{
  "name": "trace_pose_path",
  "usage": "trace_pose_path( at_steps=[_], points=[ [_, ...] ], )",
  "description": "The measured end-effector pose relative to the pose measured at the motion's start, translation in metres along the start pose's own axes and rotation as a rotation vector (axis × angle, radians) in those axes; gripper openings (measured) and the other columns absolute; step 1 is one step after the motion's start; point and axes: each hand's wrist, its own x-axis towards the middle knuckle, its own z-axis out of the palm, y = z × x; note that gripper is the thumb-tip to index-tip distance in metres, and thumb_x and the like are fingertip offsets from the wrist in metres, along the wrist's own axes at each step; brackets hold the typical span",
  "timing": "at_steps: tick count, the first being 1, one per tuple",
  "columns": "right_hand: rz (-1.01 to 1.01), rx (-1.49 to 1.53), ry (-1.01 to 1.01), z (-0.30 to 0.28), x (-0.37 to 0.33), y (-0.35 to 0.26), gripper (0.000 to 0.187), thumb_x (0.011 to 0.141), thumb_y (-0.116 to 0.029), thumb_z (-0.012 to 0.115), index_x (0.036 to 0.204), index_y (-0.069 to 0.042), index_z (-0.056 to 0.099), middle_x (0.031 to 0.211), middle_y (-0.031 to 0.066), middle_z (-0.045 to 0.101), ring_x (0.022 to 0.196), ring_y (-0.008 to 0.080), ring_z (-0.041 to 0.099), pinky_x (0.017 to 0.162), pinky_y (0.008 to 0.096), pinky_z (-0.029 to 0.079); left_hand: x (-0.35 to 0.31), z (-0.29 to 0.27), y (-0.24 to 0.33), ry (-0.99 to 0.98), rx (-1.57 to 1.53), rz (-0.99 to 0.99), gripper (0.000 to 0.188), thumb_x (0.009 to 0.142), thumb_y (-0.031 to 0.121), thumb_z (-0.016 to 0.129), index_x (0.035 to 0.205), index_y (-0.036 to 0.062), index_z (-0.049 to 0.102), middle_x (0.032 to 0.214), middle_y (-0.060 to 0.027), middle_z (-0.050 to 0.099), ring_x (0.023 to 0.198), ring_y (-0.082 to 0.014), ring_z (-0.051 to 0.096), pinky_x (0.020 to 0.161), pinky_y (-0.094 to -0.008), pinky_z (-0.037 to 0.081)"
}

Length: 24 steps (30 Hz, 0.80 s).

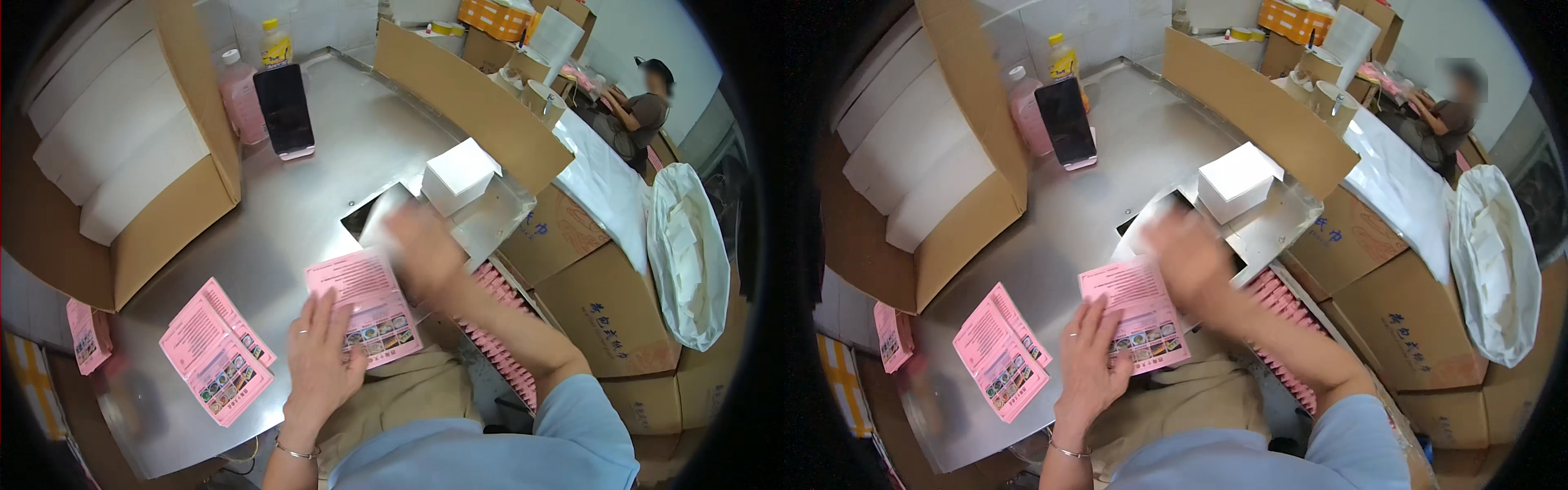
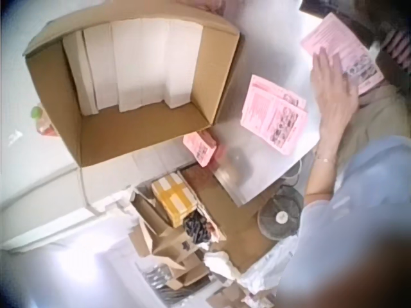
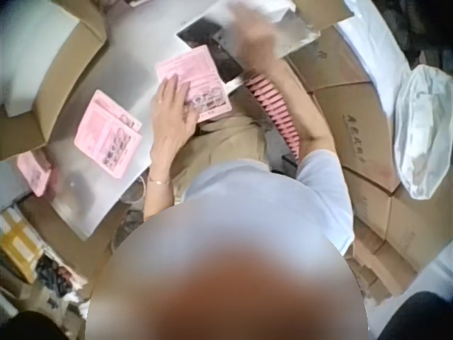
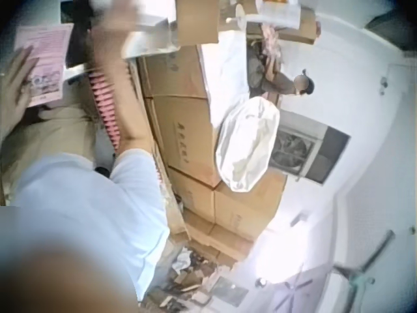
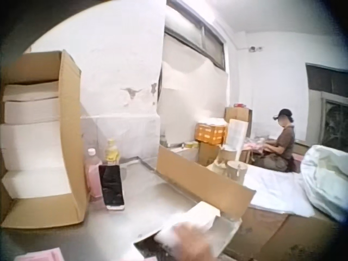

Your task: The recorder is packing pink booklets and white foam or cardboard pieces into a packaging line.

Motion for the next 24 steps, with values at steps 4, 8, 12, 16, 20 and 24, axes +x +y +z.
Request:
trace_pose_path(
  at_steps=[4, 8, 12, 16, 20, 24],
  points=[
    [-0.563, 0.158, 0.192, 0.035, -0.053, -0.066, 0.016, 0.08, -0.022, 0.064, 0.091, -0.01, 0.066, 0.093, 0.0104, 0.062, 0.088, 0.03, 0.065, 0.108, 0.0715, 0.031, -0.014, -0.004, -0.002, 0.09, 0.074, -0.217, 0.081, 0.072, 0.029, 0.073, 0.142, -0.0014, 0.045, 0.151, -0.0305, 0.035, 0.139, -0.0494, 0.033, 0.109, -0.0626, 0.027],
    [-0.267, -0.016, -0.368, 0.064, 0.019, -0.061, 0.012, 0.08, -0.012, 0.063, 0.091, -0.006, 0.06, 0.099, 0.0121, 0.065, 0.092, 0.0325, 0.065, 0.11, 0.0676, 0.029, 0.011, 0.018, 0.015, 0.17, 0.161, -0.281, 0.101, 0.074, 0.04, 0.076, 0.154, 0.0023, 0.027, 0.16, -0.0287, 0.022, 0.149, -0.0477, 0.019, 0.116, -0.062, 0.015],
    [-0.331, 0.471, -0.029, 0.04, -0.015, -0.066, 0.012, 0.079, -0.016, 0.063, 0.087, -0.007, 0.059, 0.086, 0.0105, 0.061, 0.088, 0.031, 0.065, 0.103, 0.0521, 0.041, -0.003, 0.0, -0.004, 0.092, 0.241, -0.218, 0.08, 0.077, 0.047, 0.072, 0.142, 0.0085, 0.049, 0.155, -0.0238, 0.036, 0.145, -0.0494, 0.022, 0.108, -0.0651, 0.021],
    [0.091, -0.275, 0.309, -0.05, -0.011, 0.066, 0.055, 0.07, 0.004, 0.062, 0.125, 0.001, 0.06, 0.113, 0.0155, 0.064, 0.101, 0.0361, 0.06, 0.09, 0.0447, 0.05, -0.014, -0.008, 0.01, 0.044, 0.334, -0.249, 0.059, 0.084, 0.044, 0.067, 0.134, 0.0134, 0.058, 0.151, -0.0186, 0.042, 0.134, -0.045, 0.035, 0.101, -0.0599, 0.029],
    [0.161, -0.355, 0.33, -0.063, -0.008, 0.152, 0.048, 0.075, 0.004, 0.063, 0.123, 0.001, 0.063, 0.115, 0.0205, 0.064, 0.109, 0.0364, 0.057, 0.094, 0.0437, 0.047, -0.008, -0.005, 0.009, 0.057, 0.297, -0.235, 0.058, 0.085, 0.042, 0.067, 0.134, 0.0128, 0.059, 0.152, -0.0187, 0.041, 0.135, -0.0458, 0.034, 0.101, -0.0598, 0.029],
    [0.159, -0.217, 0.446, -0.06, -0.011, 0.185, 0.015, 0.082, -0.001, 0.065, 0.095, 0.001, 0.072, 0.096, 0.0189, 0.068, 0.092, 0.0347, 0.064, 0.082, 0.0429, 0.052, -0.012, -0.005, 0.01, 0.067, 0.31, -0.24, 0.057, 0.086, 0.04, 0.067, 0.136, 0.0143, 0.058, 0.153, -0.0139, 0.041, 0.138, -0.0405, 0.035, 0.105, -0.055, 0.028]
  ],
)
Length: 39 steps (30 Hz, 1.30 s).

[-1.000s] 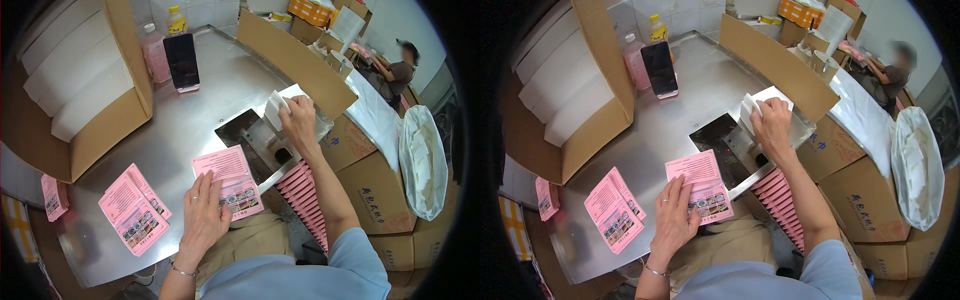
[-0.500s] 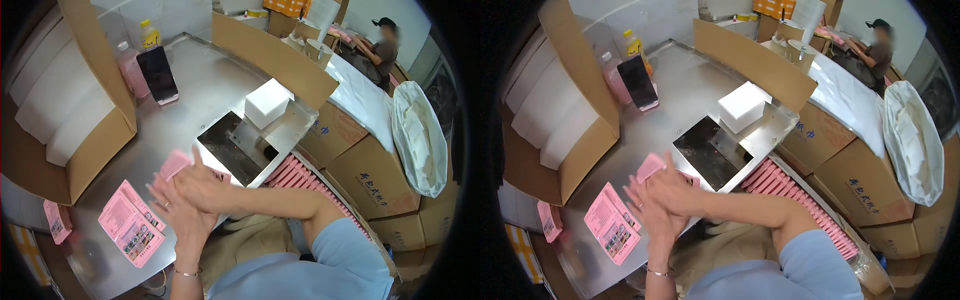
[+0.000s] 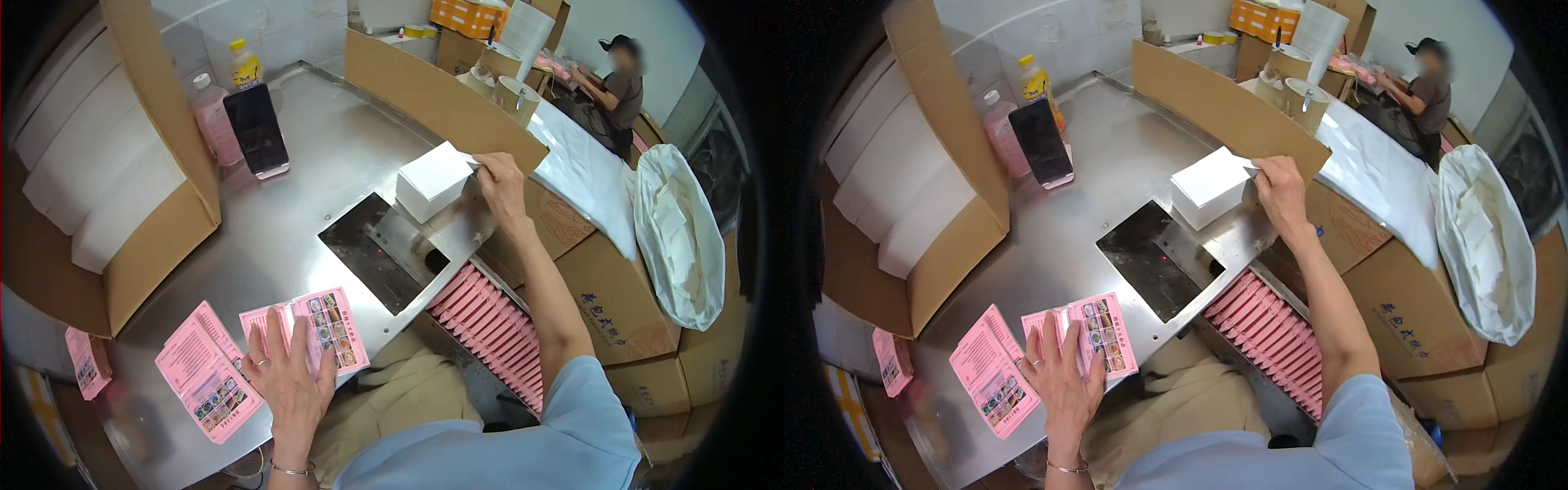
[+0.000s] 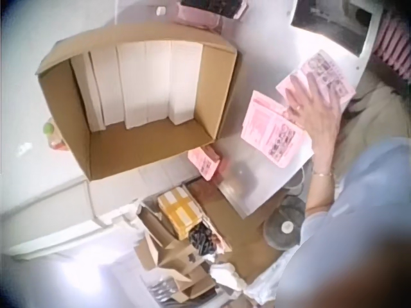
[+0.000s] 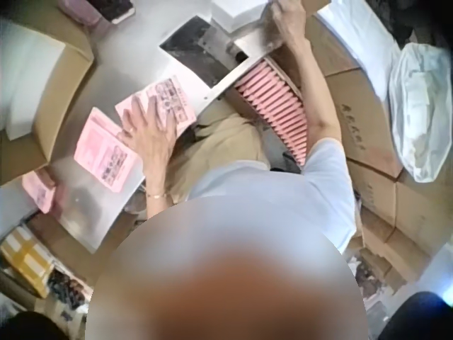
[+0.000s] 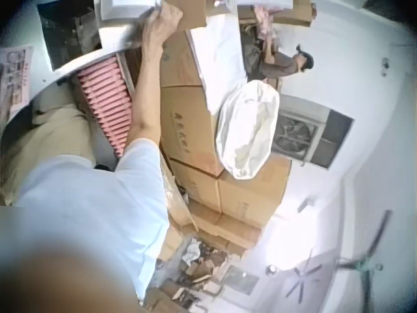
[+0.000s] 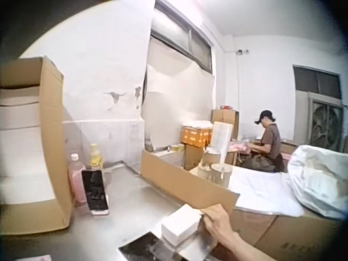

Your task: The recorder is packing pink booklets and white foam or cardboard pieces into a packaging line.

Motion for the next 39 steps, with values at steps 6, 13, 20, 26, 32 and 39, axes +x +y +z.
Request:
trace_pose_path(
  at_steps=[6, 13, 20, 26, 32, 39],
  points=[
    [0.133, -0.234, 0.11, -0.031, 0.04, -0.03, 0.015, 0.083, -0.002, 0.065, 0.096, 0.002, 0.07, 0.086, 0.0192, 0.062, 0.08, 0.0373, 0.064, 0.072, 0.0457, 0.052, 0.0, 0.002, -0.002, 0.002, -0.004, 0.023, 0.06, 0.084, 0.04, 0.069, 0.136, 0.0123, 0.058, 0.153, -0.0181, 0.04, 0.138, -0.0446, 0.033, 0.103, -0.0594, 0.029],
    [-0.316, -0.317, -0.018, 0.012, 0.006, -0.083, 0.027, 0.072, -0.011, 0.072, 0.099, -0.007, 0.069, 0.084, 0.0081, 0.055, 0.082, 0.0253, 0.057, 0.067, 0.0373, 0.048, 0.0, 0.003, -0.003, 0.029, -0.039, 0.016, 0.058, 0.083, 0.04, 0.071, 0.132, 0.0103, 0.06, 0.152, -0.0189, 0.04, 0.141, -0.0433, 0.031, 0.106, -0.0606, 0.028],
    [-0.218, -0.227, -0.106, 0.01, 0.005, -0.098, 0.019, 0.072, -0.014, 0.072, 0.09, -0.008, 0.071, 0.086, 0.0068, 0.056, 0.088, 0.0252, 0.056, 0.073, 0.0413, 0.046, -0.001, 0.006, -0.005, 0.049, -0.031, 0.021, 0.058, 0.083, 0.04, 0.072, 0.131, 0.0099, 0.06, 0.153, -0.0203, 0.039, 0.142, -0.0433, 0.03, 0.108, -0.0615, 0.027],
    [-0.264, -0.134, -0.091, 0.011, 0.004, -0.104, 0.022, 0.076, -0.014, 0.072, 0.097, -0.007, 0.073, 0.096, 0.0108, 0.061, 0.088, 0.0289, 0.057, 0.077, 0.0418, 0.047, -0.001, 0.006, -0.004, 0.051, -0.059, -0.003, 0.059, 0.082, 0.041, 0.073, 0.128, 0.0073, 0.059, 0.153, -0.0219, 0.039, 0.143, -0.0433, 0.03, 0.105, -0.0597, 0.028],
    [-0.12, -0.166, -0.146, 0.03, -0.002, -0.098, 0.017, 0.083, -0.019, 0.069, 0.084, -0.002, 0.068, 0.09, 0.0133, 0.057, 0.091, 0.0307, 0.055, 0.078, 0.0437, 0.047, 0.002, 0.001, -0.004, 0.038, -0.026, -0.029, 0.062, 0.08, 0.049, 0.074, 0.124, 0.0062, 0.061, 0.151, -0.0165, 0.043, 0.135, -0.0443, 0.037, 0.096, -0.0529, 0.032],
    [-0.058, -0.06, -0.204, 0.03, 0.0, -0.09, 0.014, 0.084, -0.014, 0.066, 0.088, -0.001, 0.068, 0.087, 0.0131, 0.056, 0.086, 0.0306, 0.056, 0.074, 0.0432, 0.048, 0.009, -0.004, 0.008, 0.018, -0.033, 0.006, 0.06, 0.081, 0.049, 0.073, 0.122, 0.0061, 0.063, 0.123, -0.0162, 0.056, 0.102, -0.0361, 0.048, 0.087, -0.0496, 0.038]
  ],
)
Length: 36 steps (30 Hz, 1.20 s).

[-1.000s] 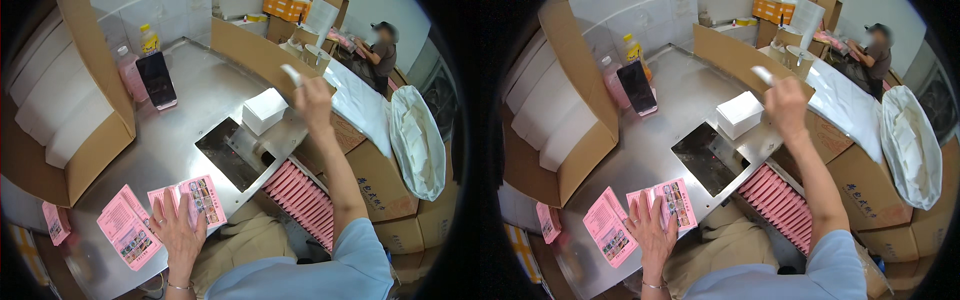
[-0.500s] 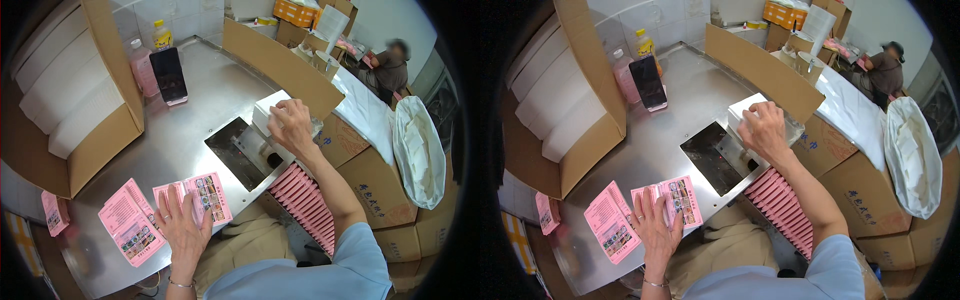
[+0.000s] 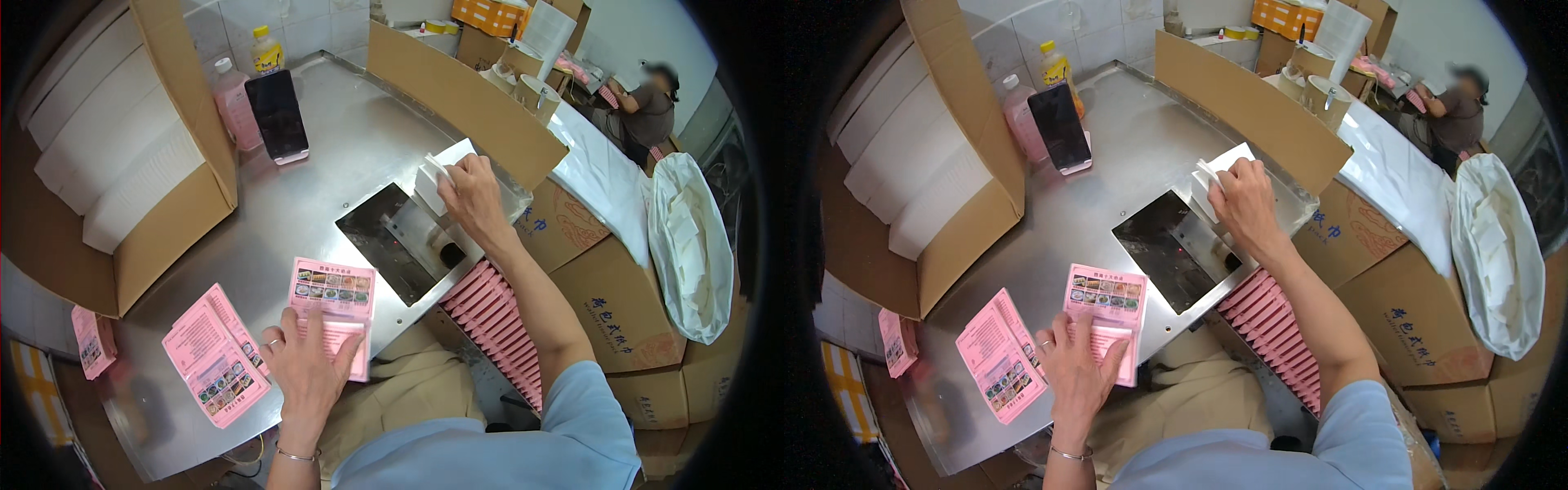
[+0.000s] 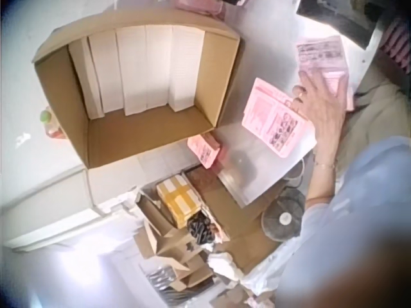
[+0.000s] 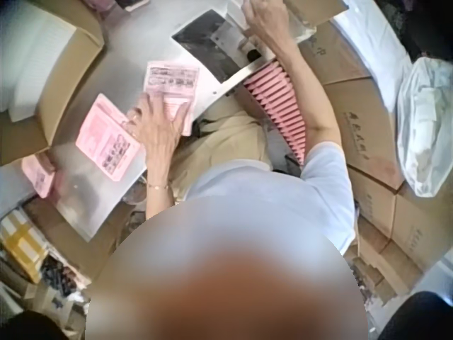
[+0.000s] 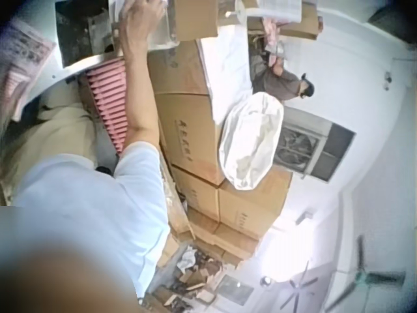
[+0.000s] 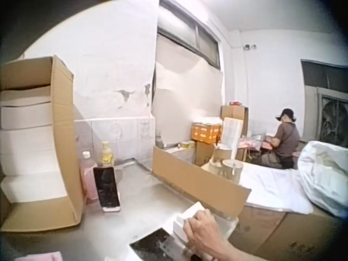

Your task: The recorder is packing pink booklets and white foam or cardboard pieces into a packaging line.

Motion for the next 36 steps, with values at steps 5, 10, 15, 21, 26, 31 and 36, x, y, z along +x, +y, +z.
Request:
trace_pose_path(
  at_steps=[5, 10, 15, 21, 26, 31, 36],
  points=[
    [0.012, 0.045, 0.081, -0.006, -0.005, -0.002, 0.023, 0.08, -0.006, 0.065, 0.102, -0.002, 0.068, 0.094, 0.0148, 0.06, 0.091, 0.0329, 0.058, 0.079, 0.044, 0.049, 0.004, 0.015, 0.004, -0.002, -0.081, 0.124, 0.045, 0.082, 0.025, 0.069, 0.12, 0.0019, 0.063, 0.116, -0.0189, 0.055, 0.094, -0.0346, 0.055, 0.075, -0.0464, 0.047],
    [-0.323, 0.242, -0.253, -0.024, -0.057, -0.116, 0.034, 0.085, -0.008, 0.06, 0.117, 0.004, 0.063, 0.121, 0.023, 0.062, 0.118, 0.0416, 0.058, 0.106, 0.0536, 0.044, -0.003, 0.011, -0.005, -0.062, -0.292, 0.267, 0.062, 0.075, 0.028, 0.074, 0.129, 0.0029, 0.058, 0.114, -0.0215, 0.054, 0.094, -0.035, 0.055, 0.075, -0.0449, 0.047],
    [-0.518, 0.371, -0.355, -0.005, -0.078, -0.157, 0.033, 0.085, -0.014, 0.062, 0.116, -0.004, 0.065, 0.116, 0.0204, 0.062, 0.11, 0.0383, 0.062, 0.103, 0.0678, 0.04, 0.007, 0.004, -0.005, 0.021, -0.28, 0.17, 0.087, 0.069, 0.026, 0.079, 0.147, 0.009, 0.045, 0.101, -0.0196, 0.052, 0.094, -0.0363, 0.054, 0.077, -0.0443, 0.046],
    [-0.113, 0.258, -0.522, 0.041, -0.047, -0.1, 0.034, 0.087, -0.011, 0.059, 0.121, -0.004, 0.057, 0.115, 0.0244, 0.064, 0.109, 0.0414, 0.061, 0.1, 0.0595, 0.043, 0.006, -0.025, -0.013, -0.095, -0.441, 0.089, 0.061, 0.075, 0.0, 0.067, 0.135, 0.0059, 0.056, 0.098, -0.0135, 0.058, 0.087, -0.0336, 0.056, 0.077, -0.0444, 0.046],
    [0.007, -0.01, -0.896, 0.004, -0.039, -0.081, 0.017, 0.088, -0.016, 0.062, 0.08, -0.002, 0.066, 0.087, 0.0179, 0.069, 0.074, 0.0391, 0.067, 0.065, 0.0483, 0.052, -0.02, -0.036, -0.043, 0.128, -0.462, 0.11, 0.023, 0.069, -0.001, 0.062, 0.091, 0.0045, 0.061, 0.103, -0.0129, 0.062, 0.096, -0.036, 0.057, 0.086, -0.0482, 0.046],
    [-0.053, -0.281, 0.052, -0.01, -0.001, -0.05, 0.023, 0.084, -0.022, 0.07, 0.099, -0.005, 0.066, 0.094, 0.011, 0.06, 0.099, 0.0283, 0.056, 0.079, 0.0453, 0.041, -0.057, -0.057, -0.111, 0.27, 0.171, -0.289, 0.019, 0.077, 0.005, 0.062, 0.095, 0.0033, 0.054, 0.109, -0.0151, 0.06, 0.117, -0.0394, 0.052, 0.107, -0.0487, 0.036],
    [0.006, -0.228, 0.017, 0.018, -0.007, -0.008, 0.016, 0.084, -0.019, 0.07, 0.091, -0.005, 0.067, 0.089, 0.0097, 0.055, 0.091, 0.0279, 0.053, 0.08, 0.0437, 0.042, -0.062, -0.034, -0.136, 0.224, 0.296, -0.098, 0.017, 0.09, 0.006, 0.061, 0.106, 0.0017, 0.057, 0.099, -0.0156, 0.059, 0.106, -0.0371, 0.055, 0.103, -0.0476, 0.039]
  ],
)
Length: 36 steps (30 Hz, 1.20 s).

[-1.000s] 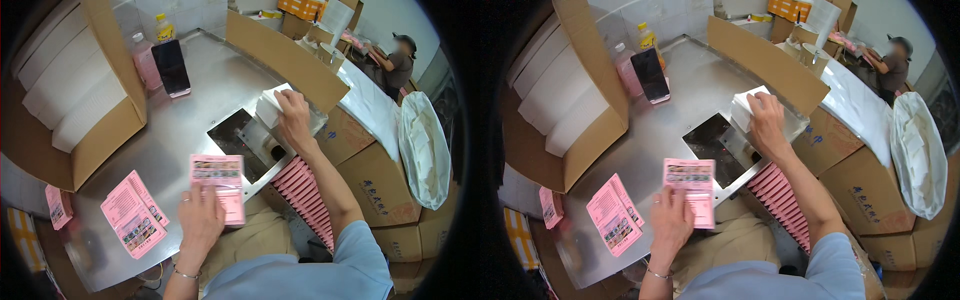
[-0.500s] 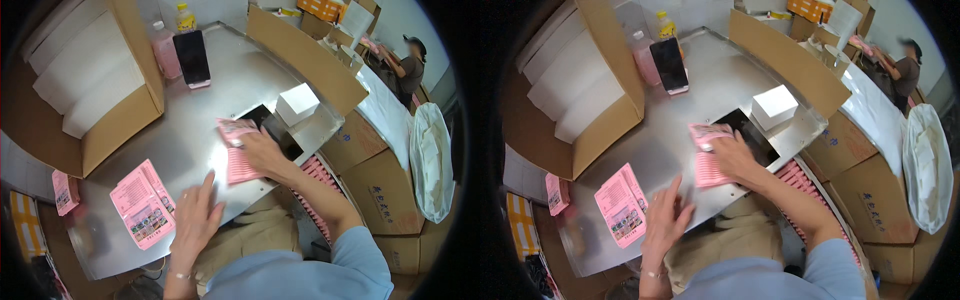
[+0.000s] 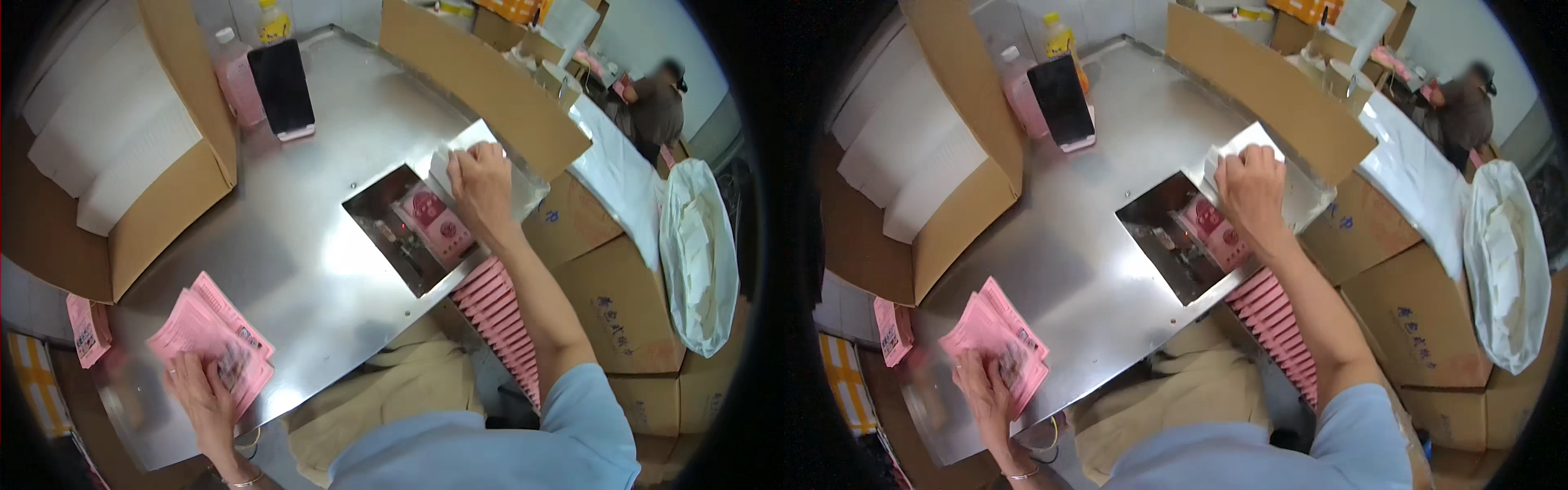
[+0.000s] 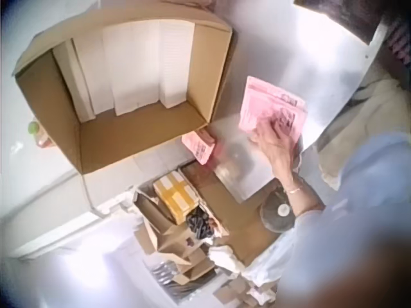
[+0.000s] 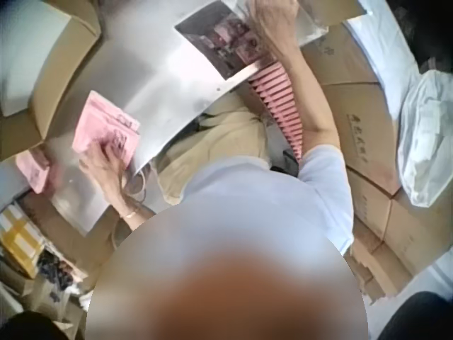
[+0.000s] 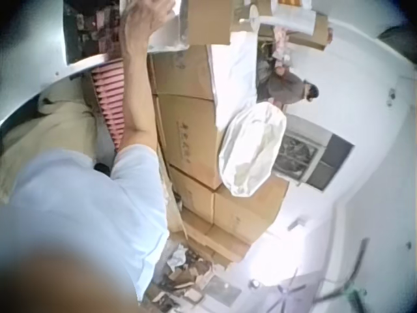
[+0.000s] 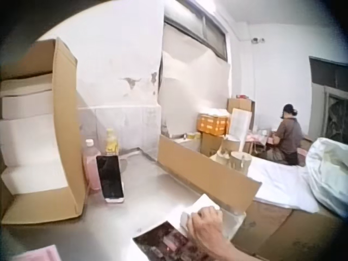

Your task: The recorder is packing pink booklets and white foam or cardboard pieces into a packaging line.

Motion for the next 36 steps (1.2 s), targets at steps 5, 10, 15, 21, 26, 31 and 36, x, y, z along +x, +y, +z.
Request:
trace_pose_path(
  at_steps=[5, 10, 15, 21, 26, 31, 36],
  points=[
    [-0.043, 0.154, 0.08, -0.008, 0.001, 0.008, 0.028, 0.079, -0.006, 0.066, 0.106, -0.002, 0.067, 0.101, 0.0145, 0.06, 0.099, 0.0325, 0.057, 0.082, 0.0442, 0.045, 0.037, 0.013, 0.115, -0.366, -0.896, 0.049, 0.036, 0.08, -0.006, 0.06, 0.115, 0.001, 0.06, 0.102, -0.0178, 0.058, 0.096, -0.0375, 0.056, 0.083, -0.0456, 0.047],
    [-0.543, 0.45, -0.473, -0.059, -0.053, -0.093, 0.044, 0.08, -0.004, 0.064, 0.124, 0.0, 0.061, 0.128, 0.0217, 0.057, 0.12, 0.0465, 0.056, 0.105, 0.0569, 0.045, 0.05, 0.014, 0.15, -0.246, -0.676, 0.352, 0.06, 0.069, 0.021, 0.078, 0.12, -0.0037, 0.059, 0.138, -0.0257, 0.048, 0.131, -0.0474, 0.043, 0.103, -0.0617, 0.036],
    [-0.621, 0.445, -0.388, -0.055, -0.061, -0.133, 0.026, 0.083, -0.02, 0.061, 0.104, -0.006, 0.066, 0.099, 0.0122, 0.062, 0.096, 0.0272, 0.065, 0.107, 0.0638, 0.037, 0.049, 0.02, 0.152, -0.246, -0.539, 0.213, 0.083, 0.064, 0.03, 0.081, 0.135, -0.0012, 0.05, 0.155, -0.0267, 0.034, 0.142, -0.0509, 0.029, 0.108, -0.07, 0.025],
    [-0.52, 0.826, -0.312, -0.069, -0.057, -0.127, 0.033, 0.078, -0.014, 0.067, 0.107, 0.0, 0.063, 0.101, 0.0125, 0.066, 0.099, 0.0326, 0.067, 0.1, 0.0496, 0.046, 0.049, 0.022, 0.147, -0.246, -0.429, 0.212, 0.079, 0.069, 0.039, 0.077, 0.139, 0.01, 0.053, 0.15, -0.0213, 0.039, 0.135, -0.0494, 0.037, 0.102, -0.0613, 0.03],
    [-0.071, -0.173, -0.078, -0.031, 0.003, -0.024, 0.03, 0.086, -0.026, 0.07, 0.106, -0.004, 0.063, 0.096, 0.0106, 0.058, 0.099, 0.0267, 0.054, 0.083, 0.0433, 0.041, 0.055, 0.023, 0.162, -0.139, -0.289, 0.108, 0.061, 0.077, 0.039, 0.072, 0.133, 0.019, 0.06, 0.126, -0.0162, 0.05, 0.106, -0.0387, 0.045, 0.085, -0.0487, 0.033],
    [0.025, 0.12, -0.08, -0.006, -0.002, -0.002, 0.012, 0.087, -0.016, 0.067, 0.088, -0.004, 0.067, 0.092, 0.0107, 0.055, 0.091, 0.0291, 0.054, 0.078, 0.0439, 0.042, 0.059, 0.018, 0.158, -0.128, -0.365, 0.195, 0.047, 0.08, 0.037, 0.071, 0.119, 0.0122, 0.066, 0.127, -0.016, 0.052, 0.108, -0.0361, 0.046, 0.087, -0.05, 0.034],
    [-0.001, 0.255, -0.023, -0.007, -0.009, 0.011, 0.026, 0.083, -0.005, 0.064, 0.109, -0.004, 0.067, 0.1, 0.0125, 0.059, 0.098, 0.0316, 0.056, 0.078, 0.0446, 0.045, 0.052, 0.009, 0.163, -0.237, -0.393, 0.241, 0.045, 0.079, 0.032, 0.072, 0.117, 0.0077, 0.065, 0.123, -0.016, 0.056, 0.102, -0.035, 0.052, 0.081, -0.0482, 0.043]
  ],
)
